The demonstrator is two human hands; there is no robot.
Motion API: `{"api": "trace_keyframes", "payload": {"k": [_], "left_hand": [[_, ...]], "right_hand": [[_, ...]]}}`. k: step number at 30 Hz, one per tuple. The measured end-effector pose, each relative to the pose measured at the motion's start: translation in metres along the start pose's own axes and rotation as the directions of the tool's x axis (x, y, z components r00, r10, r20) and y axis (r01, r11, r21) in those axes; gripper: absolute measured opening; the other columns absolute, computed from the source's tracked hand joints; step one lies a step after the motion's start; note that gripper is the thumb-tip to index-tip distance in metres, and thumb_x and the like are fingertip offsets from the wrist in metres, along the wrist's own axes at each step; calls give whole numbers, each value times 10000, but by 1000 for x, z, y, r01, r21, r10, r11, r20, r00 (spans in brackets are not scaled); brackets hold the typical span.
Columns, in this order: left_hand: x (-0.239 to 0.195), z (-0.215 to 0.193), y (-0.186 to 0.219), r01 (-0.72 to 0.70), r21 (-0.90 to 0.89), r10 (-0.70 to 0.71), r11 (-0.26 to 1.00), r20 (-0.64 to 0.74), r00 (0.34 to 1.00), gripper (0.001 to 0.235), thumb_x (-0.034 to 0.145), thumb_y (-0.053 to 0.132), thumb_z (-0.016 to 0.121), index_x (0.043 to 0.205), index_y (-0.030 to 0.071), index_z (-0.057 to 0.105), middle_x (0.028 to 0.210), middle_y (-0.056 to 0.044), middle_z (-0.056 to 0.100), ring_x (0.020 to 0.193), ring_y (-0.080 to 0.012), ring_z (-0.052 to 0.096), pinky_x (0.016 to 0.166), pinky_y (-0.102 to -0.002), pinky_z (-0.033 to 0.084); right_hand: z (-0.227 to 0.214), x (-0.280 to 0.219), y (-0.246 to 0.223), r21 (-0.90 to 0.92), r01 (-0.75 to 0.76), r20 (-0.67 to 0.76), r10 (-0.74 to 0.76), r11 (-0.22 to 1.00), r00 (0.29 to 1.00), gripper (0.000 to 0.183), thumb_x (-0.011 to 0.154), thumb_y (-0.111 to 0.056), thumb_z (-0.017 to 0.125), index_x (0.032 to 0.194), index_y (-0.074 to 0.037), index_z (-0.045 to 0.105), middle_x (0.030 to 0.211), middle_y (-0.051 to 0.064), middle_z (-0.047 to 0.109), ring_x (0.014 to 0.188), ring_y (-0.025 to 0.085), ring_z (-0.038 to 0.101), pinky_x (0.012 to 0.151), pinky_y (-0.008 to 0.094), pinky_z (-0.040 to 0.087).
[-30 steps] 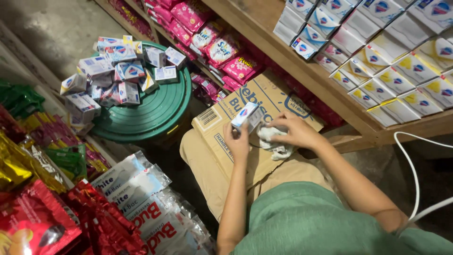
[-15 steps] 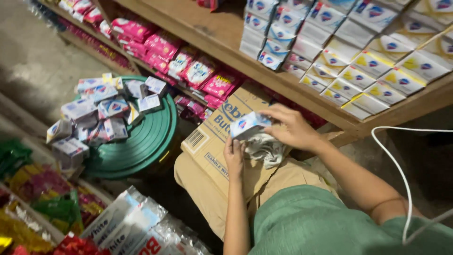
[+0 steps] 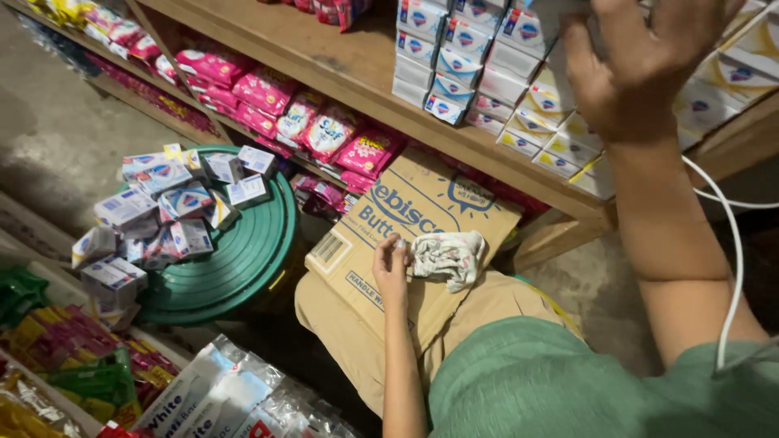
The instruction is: The person cleans individual boxes of soap and packs of detergent by picking them up from a shelf, wiping them with a cloth, and then returning them to the shelf. The person holds each item with one hand while wiping it with the other.
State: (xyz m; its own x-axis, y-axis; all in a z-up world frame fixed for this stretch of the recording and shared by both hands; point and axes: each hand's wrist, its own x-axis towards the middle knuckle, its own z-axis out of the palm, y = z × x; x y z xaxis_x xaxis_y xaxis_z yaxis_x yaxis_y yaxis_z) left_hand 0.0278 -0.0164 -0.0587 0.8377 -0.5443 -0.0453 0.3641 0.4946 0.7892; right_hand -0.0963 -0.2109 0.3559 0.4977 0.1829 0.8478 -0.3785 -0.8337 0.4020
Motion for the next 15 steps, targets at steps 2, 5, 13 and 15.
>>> {"api": "trace_keyframes", "payload": {"k": [2, 5, 13, 15], "left_hand": [[1, -2, -1, -23, 4, 23, 1000, 7, 1000, 232, 1004, 115, 648, 1209, 5, 644, 939, -17, 634, 763, -76, 546, 674, -230, 471], [1, -2, 1, 18, -22, -19, 1000, -31, 999, 230, 1007, 115, 663, 1209, 5, 659, 928, -27, 635, 726, -77, 528, 643, -223, 448], [4, -6, -7, 44, -33, -46, 998, -46, 998, 234, 990, 128, 656, 1188, 4, 643, 963, -38, 667, 763, -97, 607, 676, -243, 526], [5, -7, -8, 41, -30, -42, 999, -45, 998, 235, 992, 123, 654, 1192, 1, 644, 966, -49, 668, 757, -105, 610, 667, -246, 514]], "right_hand": [[13, -1, 6, -82, 37, 11, -37, 996, 999, 353, 931, -66, 695, 1283, -78, 669, 1322, 157, 600, 1266, 352, 517, 1138, 478, 339], [24, -1, 10, 17, -7, 71, 6, 1000, 997, 183, 948, -86, 705, 1126, -95, 664, 1107, 115, 566, 1169, 353, 536, 1036, 498, 336], [37, -14, 21, -154, 43, 79, -31, 987, 996, 128, 979, -119, 664, 1093, -177, 673, 1099, 107, 527, 1152, 314, 484, 1070, 487, 319], [34, -11, 18, -146, 45, 86, -33, 988, 996, 118, 1001, -135, 657, 1111, -174, 674, 1099, 116, 533, 1168, 335, 472, 1049, 492, 317]]}}
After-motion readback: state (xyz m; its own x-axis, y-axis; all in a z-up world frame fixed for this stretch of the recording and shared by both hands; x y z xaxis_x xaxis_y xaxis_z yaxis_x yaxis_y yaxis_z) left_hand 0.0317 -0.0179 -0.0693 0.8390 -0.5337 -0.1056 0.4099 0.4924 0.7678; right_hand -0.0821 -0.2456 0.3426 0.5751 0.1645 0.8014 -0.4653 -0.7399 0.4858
